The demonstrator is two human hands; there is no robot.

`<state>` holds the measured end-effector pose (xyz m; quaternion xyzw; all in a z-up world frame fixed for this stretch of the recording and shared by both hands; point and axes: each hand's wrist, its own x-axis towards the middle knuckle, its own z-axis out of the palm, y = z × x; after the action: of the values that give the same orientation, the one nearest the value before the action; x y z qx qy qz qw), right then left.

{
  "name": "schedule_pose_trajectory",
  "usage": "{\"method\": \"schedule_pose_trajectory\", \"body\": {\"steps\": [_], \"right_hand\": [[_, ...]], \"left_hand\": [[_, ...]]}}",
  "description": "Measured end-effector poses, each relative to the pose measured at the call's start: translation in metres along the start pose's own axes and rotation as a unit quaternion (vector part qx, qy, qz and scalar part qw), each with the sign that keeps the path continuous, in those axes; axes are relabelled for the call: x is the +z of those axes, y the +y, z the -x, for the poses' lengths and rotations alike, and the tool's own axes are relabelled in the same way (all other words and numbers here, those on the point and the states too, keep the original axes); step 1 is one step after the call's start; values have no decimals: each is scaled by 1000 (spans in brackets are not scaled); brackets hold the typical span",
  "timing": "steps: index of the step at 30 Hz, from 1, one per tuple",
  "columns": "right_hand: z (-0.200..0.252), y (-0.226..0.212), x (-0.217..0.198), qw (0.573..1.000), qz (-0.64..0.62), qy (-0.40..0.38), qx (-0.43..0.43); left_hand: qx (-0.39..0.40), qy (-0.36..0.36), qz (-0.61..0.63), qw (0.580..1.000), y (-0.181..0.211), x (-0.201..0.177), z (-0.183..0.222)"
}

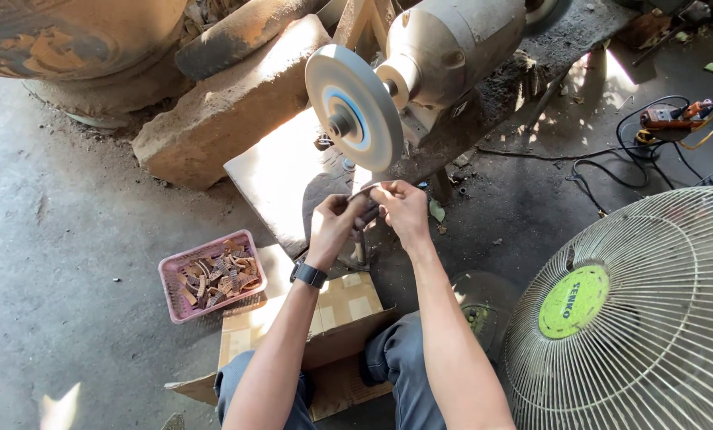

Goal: The person grinds small horn-like or wooden pieces on a bench grinder in a workshop.

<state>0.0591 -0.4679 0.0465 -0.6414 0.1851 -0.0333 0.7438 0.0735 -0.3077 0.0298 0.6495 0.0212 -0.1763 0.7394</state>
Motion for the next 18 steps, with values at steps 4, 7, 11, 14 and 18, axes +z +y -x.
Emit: {"method": "schedule_pose_trajectory", "body": {"steps": [4, 7, 11, 14, 18], "right_hand": [[-2, -2, 2, 997, -30, 53, -46], [-7, 3, 1, 992, -73, 81, -60], [-6, 0, 4, 985, -119, 96, -81], [-8, -1, 8, 981, -118, 114, -104], [-12, -4, 19, 977, -126, 145, -97]], "left_hand": [[95, 17, 0, 995, -12, 12, -10], [130, 48, 30, 990, -16, 24, -20], [76, 52, 145, 985, -9, 37, -29], [41, 44, 208, 976, -6, 42, -38], [47, 42, 231, 971, -13, 40, -49]]}}
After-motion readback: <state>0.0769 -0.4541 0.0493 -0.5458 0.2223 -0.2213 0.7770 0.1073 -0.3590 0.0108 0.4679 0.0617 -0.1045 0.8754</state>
